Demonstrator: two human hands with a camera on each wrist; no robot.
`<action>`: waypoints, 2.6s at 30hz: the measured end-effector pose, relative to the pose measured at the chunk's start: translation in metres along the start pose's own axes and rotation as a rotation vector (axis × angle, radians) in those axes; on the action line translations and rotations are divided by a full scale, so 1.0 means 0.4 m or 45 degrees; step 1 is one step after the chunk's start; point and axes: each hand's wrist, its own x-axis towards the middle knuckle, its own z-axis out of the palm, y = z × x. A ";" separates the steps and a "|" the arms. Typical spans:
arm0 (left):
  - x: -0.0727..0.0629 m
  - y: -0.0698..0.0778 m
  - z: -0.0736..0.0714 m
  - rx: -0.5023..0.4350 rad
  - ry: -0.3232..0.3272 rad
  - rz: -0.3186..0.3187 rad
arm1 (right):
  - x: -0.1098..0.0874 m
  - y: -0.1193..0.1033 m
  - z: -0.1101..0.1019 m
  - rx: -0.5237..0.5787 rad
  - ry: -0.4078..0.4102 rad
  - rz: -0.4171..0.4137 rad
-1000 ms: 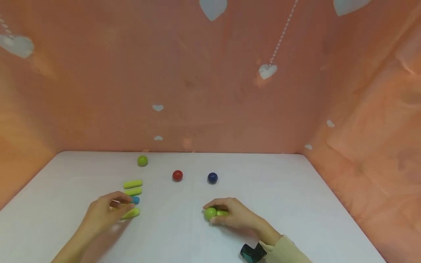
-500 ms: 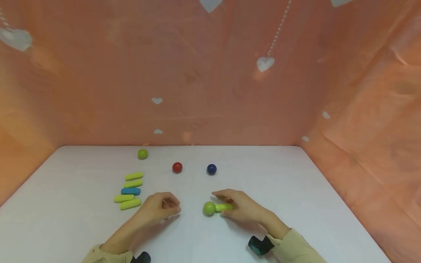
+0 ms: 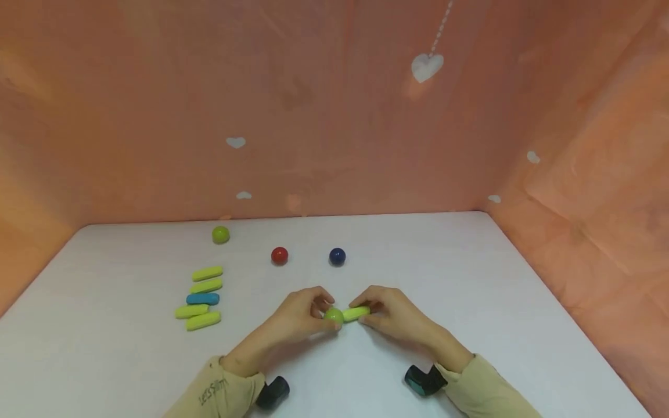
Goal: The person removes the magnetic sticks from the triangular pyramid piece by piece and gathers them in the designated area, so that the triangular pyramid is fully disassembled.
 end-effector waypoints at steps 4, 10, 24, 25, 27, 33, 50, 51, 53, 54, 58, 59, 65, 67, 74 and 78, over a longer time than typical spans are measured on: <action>-0.010 0.014 0.008 0.045 -0.029 0.031 | -0.010 -0.010 0.004 0.063 -0.050 0.018; -0.017 0.013 0.021 0.005 -0.064 0.042 | -0.038 -0.003 0.006 0.145 -0.052 0.071; -0.042 0.031 0.006 0.063 -0.109 -0.029 | -0.058 -0.002 -0.003 0.151 -0.039 0.049; -0.046 0.033 -0.002 0.072 -0.102 -0.047 | -0.057 -0.006 -0.005 0.143 -0.039 0.049; -0.051 0.037 -0.017 0.083 -0.073 -0.094 | -0.054 -0.013 -0.010 0.131 -0.042 0.053; -0.024 0.039 -0.045 -0.011 0.074 -0.197 | -0.053 -0.026 -0.020 0.115 -0.079 0.086; 0.033 0.053 -0.011 0.116 0.356 -0.101 | -0.079 -0.060 -0.010 0.154 -0.086 0.090; 0.031 0.056 -0.012 0.142 0.338 -0.103 | -0.081 -0.060 -0.009 0.152 -0.081 0.088; 0.026 0.060 -0.011 0.185 0.307 -0.105 | -0.085 -0.062 -0.007 0.153 -0.066 0.088; 0.023 0.062 -0.010 0.199 0.291 -0.113 | -0.087 -0.062 -0.006 0.153 -0.058 0.084; 0.007 0.069 -0.008 0.223 0.261 -0.142 | -0.095 -0.063 0.001 0.154 -0.054 0.086; 0.001 0.071 -0.009 0.233 0.257 -0.143 | -0.096 -0.063 0.002 0.152 -0.059 0.088; -0.041 0.076 -0.026 0.303 0.199 -0.135 | -0.093 -0.072 0.001 0.136 -0.061 0.088; -0.057 0.072 -0.035 0.305 0.188 -0.138 | -0.089 -0.076 0.001 0.128 -0.056 0.084; -0.087 0.050 -0.057 0.253 0.165 -0.232 | -0.058 -0.098 0.026 0.148 -0.091 0.093; -0.068 0.037 -0.054 0.220 0.158 -0.244 | -0.034 -0.098 0.041 0.145 -0.118 0.053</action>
